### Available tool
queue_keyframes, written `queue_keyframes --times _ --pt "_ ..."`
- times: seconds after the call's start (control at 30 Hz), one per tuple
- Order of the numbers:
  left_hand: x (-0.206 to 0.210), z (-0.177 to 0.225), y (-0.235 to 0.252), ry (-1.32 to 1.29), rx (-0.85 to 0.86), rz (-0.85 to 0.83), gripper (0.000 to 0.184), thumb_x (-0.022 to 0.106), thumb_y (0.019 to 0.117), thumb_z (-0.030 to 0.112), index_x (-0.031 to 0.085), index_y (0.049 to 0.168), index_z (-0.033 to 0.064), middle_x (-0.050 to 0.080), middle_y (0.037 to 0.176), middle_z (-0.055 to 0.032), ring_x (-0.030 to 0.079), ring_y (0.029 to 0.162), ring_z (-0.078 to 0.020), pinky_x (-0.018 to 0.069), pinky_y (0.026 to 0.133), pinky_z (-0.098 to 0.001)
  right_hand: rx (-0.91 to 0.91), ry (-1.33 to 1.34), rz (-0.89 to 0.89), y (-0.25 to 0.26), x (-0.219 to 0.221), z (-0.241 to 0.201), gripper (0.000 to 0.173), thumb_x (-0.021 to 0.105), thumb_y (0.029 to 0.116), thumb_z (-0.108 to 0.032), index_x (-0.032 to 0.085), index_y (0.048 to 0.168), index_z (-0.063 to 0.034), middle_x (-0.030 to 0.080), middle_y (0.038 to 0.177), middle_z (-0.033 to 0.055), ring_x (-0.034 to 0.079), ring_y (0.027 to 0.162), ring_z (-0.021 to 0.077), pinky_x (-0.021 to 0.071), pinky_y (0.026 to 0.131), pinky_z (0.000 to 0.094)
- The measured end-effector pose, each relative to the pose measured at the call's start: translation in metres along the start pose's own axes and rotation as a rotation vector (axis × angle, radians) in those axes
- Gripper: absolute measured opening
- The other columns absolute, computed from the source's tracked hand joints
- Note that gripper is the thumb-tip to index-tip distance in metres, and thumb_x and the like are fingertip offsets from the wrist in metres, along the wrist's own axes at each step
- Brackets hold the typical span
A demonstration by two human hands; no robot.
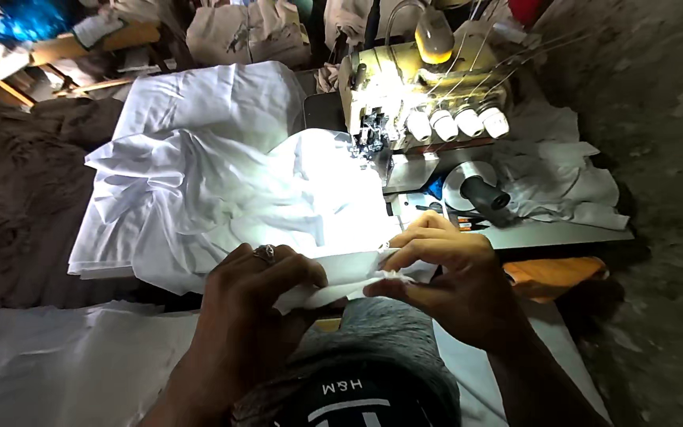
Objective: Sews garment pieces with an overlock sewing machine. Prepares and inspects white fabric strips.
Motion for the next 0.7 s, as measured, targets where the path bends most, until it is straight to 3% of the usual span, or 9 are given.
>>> queue_keyframes --times 0.07,0.13,0.4,0.47,0.53,0.57,0.63,0.7 --pt "-0.002 0.0 0.001 -0.224 -0.07 0.006 0.023 0.071 0.0946 0.045 0.074 0.091 0.0228 0.071 0.086 0.0141 0.063 0.081 0.0064 0.0513 0.071 -0.014 0.129 0.218 0.005 -0.001 -0.001 -0.004 0.017 0.087 0.0821 -0.032 0.079 0.081 -0.0171 0.075 0.084 -0.0079 0.064 0.085 0.0016 0.0508 0.074 0.0168" --pt "-0.002 0.0 0.001 -0.328 -0.107 0.016 0.022 0.072 0.0953 0.042 0.075 0.091 0.0201 0.071 0.085 0.0129 0.065 0.08 0.0051 0.0536 0.07 -0.0133 0.204 0.32 0.012 -0.002 -0.001 -0.005 0.013 0.087 0.0821 -0.027 0.08 0.082 -0.0156 0.074 0.083 -0.0058 0.065 0.08 0.0017 0.052 0.07 0.0155" --pt "0.005 0.005 0.003 -0.373 -0.14 0.11 0.016 0.075 0.0942 0.034 0.075 0.091 0.0179 0.073 0.085 0.0111 0.067 0.076 0.0023 0.0555 0.067 -0.0146 0.256 0.452 0.085 -0.003 0.005 -0.008 0.012 0.087 0.0798 -0.02 0.078 0.08 -0.0126 0.072 0.078 -0.0035 0.064 0.072 0.0007 0.0532 0.063 0.0143" --pt "0.009 0.008 0.003 -0.382 -0.156 0.174 0.014 0.077 0.0923 0.028 0.075 0.1 0.0157 0.075 0.089 0.0086 0.07 0.076 -0.0008 0.0604 0.067 -0.0169 0.234 0.455 0.128 -0.005 0.008 -0.008 0.013 0.088 0.0779 -0.017 0.076 0.079 -0.0131 0.072 0.079 -0.0038 0.066 0.075 0.0013 0.0545 0.066 0.0147" --pt "0.014 0.009 0.003 -0.318 -0.156 0.237 0.026 0.079 0.091 0.027 0.073 0.114 0.0157 0.073 0.09 0.0082 0.069 0.076 -0.0001 0.0606 0.068 -0.0168 0.226 0.436 0.191 -0.005 0.012 -0.008 0.019 0.09 0.0748 -0.016 0.071 0.079 -0.0166 0.071 0.077 -0.0059 0.067 0.073 0.0007 0.0559 0.066 0.0145" --pt "0.017 0.007 0.003 -0.266 -0.141 0.263 0.029 0.078 0.0913 0.028 0.073 0.118 0.0157 0.073 0.092 0.008 0.068 0.079 0.0012 0.0593 0.072 -0.0161 0.233 0.421 0.222 -0.005 0.013 -0.008 0.026 0.091 0.0735 -0.017 0.066 0.081 -0.0188 0.07 0.077 -0.007 0.066 0.072 0.0003 0.0556 0.066 0.0146" --pt "0.025 0.002 0.005 -0.215 -0.103 0.321 0.017 0.078 0.0916 0.027 0.078 0.105 0.0149 0.075 0.092 0.0079 0.069 0.085 0.0018 0.0583 0.078 -0.0167 0.269 0.396 0.233 -0.004 0.014 -0.006 0.037 0.092 0.0728 -0.018 0.063 0.095 -0.019 0.072 0.081 -0.0064 0.069 0.072 0.0016 0.059 0.067 0.0164" --pt "0.033 -0.003 0.008 -0.245 -0.106 0.334 0.01 0.076 0.0925 0.025 0.077 0.097 0.0155 0.074 0.093 0.0092 0.069 0.089 0.0009 0.0591 0.082 -0.0179 0.299 0.379 0.193 -0.004 0.016 0.001 0.044 0.09 0.0756 -0.02 0.071 0.115 -0.0143 0.074 0.088 -0.0035 0.068 0.073 0.0039 0.0588 0.069 0.017"
Point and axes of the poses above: each hand's wrist, its own y-axis towards the middle knuckle, its own x-axis out of the palm, z = x × y, the point moved 1 cm from there along y, towards the middle knuckle
